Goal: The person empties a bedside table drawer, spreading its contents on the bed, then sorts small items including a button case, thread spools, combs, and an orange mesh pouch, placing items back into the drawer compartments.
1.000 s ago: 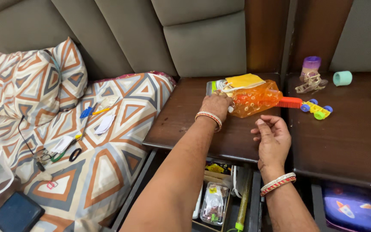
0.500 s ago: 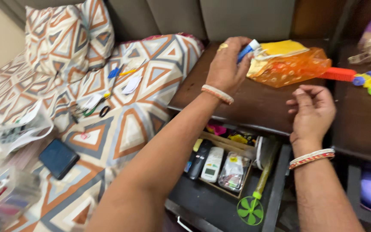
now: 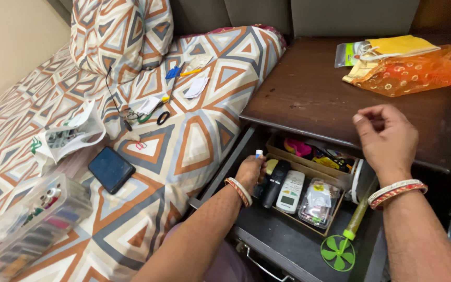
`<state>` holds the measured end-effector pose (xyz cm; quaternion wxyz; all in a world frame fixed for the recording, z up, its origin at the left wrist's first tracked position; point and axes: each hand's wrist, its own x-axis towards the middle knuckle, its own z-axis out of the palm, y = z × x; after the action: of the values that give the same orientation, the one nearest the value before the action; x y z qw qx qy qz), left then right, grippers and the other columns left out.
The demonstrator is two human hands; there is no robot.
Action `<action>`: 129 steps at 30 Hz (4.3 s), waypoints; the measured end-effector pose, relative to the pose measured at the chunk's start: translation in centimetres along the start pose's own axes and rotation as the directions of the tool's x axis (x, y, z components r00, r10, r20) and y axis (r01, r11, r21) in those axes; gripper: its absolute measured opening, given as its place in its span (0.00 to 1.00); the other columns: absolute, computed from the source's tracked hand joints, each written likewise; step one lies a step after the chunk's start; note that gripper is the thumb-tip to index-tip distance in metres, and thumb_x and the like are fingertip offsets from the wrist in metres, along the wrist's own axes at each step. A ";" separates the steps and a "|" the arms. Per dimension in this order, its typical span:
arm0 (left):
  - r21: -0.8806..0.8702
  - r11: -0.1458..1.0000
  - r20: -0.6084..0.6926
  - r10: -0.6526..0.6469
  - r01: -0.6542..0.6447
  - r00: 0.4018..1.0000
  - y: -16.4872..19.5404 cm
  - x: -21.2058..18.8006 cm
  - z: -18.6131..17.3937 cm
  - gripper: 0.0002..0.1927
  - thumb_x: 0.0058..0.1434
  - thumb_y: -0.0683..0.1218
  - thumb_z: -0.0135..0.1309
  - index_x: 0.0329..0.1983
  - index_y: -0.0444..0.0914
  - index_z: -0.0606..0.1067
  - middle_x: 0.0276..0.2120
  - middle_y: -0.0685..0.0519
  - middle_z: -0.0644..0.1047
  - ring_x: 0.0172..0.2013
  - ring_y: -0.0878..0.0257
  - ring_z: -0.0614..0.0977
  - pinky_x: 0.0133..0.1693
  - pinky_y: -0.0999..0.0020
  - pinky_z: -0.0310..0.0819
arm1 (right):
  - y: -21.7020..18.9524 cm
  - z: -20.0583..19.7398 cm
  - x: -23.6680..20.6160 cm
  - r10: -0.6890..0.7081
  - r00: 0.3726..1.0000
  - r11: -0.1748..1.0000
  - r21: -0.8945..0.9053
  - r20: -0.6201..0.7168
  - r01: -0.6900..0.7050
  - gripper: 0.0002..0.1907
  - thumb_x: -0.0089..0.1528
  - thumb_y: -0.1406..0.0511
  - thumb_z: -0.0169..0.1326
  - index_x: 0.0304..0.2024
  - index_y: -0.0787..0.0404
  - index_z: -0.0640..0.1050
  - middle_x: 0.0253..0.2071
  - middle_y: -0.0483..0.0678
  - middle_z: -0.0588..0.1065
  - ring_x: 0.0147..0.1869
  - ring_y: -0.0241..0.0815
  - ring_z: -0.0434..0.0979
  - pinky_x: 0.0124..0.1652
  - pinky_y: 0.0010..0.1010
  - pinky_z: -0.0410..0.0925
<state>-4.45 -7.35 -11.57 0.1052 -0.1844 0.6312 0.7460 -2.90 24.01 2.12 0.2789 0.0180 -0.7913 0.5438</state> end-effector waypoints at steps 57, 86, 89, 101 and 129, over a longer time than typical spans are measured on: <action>0.662 0.530 0.046 0.677 -0.530 0.735 29.9 8.1 31.0 0.14 0.56 0.54 0.65 0.36 0.40 0.84 0.31 0.47 0.85 0.32 0.58 0.85 0.40 0.63 0.79 | 4.8 -2.2 4.9 0.489 0.850 0.416 0.804 0.196 -0.425 0.14 0.65 0.66 0.52 0.53 0.61 0.73 0.45 0.48 0.77 0.41 0.39 0.79 0.40 0.32 0.72; 0.029 0.855 0.074 0.514 -0.517 0.854 11.2 -0.5 20.3 0.11 0.67 0.39 0.49 0.50 0.32 0.77 0.40 0.47 0.84 0.37 0.63 0.85 0.42 0.67 0.82 | 6.3 -4.9 2.7 0.460 0.874 0.234 0.971 -0.158 0.053 0.11 0.65 0.69 0.50 0.49 0.62 0.78 0.47 0.48 0.79 0.51 0.44 0.80 0.54 0.38 0.73; -0.170 0.854 0.045 0.506 -0.492 0.862 11.8 0.2 21.2 0.15 0.66 0.39 0.48 0.55 0.34 0.74 0.47 0.45 0.82 0.42 0.61 0.84 0.46 0.64 0.81 | 4.7 -8.0 2.0 0.396 0.918 0.106 0.994 -0.030 -0.013 0.15 0.65 0.64 0.46 0.51 0.59 0.77 0.51 0.47 0.79 0.58 0.47 0.79 0.61 0.45 0.70; -0.397 0.912 0.727 0.378 -0.098 0.573 18.3 -14.0 22.7 0.44 0.64 0.68 0.50 0.71 0.33 0.62 0.60 0.41 0.76 0.58 0.53 0.78 0.58 0.58 0.71 | 0.8 -13.7 -2.1 0.292 0.915 0.181 0.923 0.278 -0.339 0.20 0.68 0.57 0.43 0.55 0.59 0.76 0.53 0.47 0.79 0.55 0.47 0.78 0.58 0.45 0.68; 0.341 0.492 0.687 0.452 -0.801 0.569 12.1 -23.4 17.3 0.24 0.60 0.46 0.63 0.58 0.37 0.71 0.36 0.48 0.80 0.36 0.64 0.81 0.40 0.65 0.78 | -7.7 -14.9 -8.9 -0.044 0.999 0.997 0.056 0.020 0.043 0.07 0.66 0.66 0.58 0.42 0.65 0.81 0.35 0.45 0.79 0.40 0.35 0.76 0.43 0.25 0.70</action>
<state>9.71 9.18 11.25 0.0299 0.3212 0.8074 0.4940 13.41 31.42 8.36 0.2815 0.0490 -0.7782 0.5593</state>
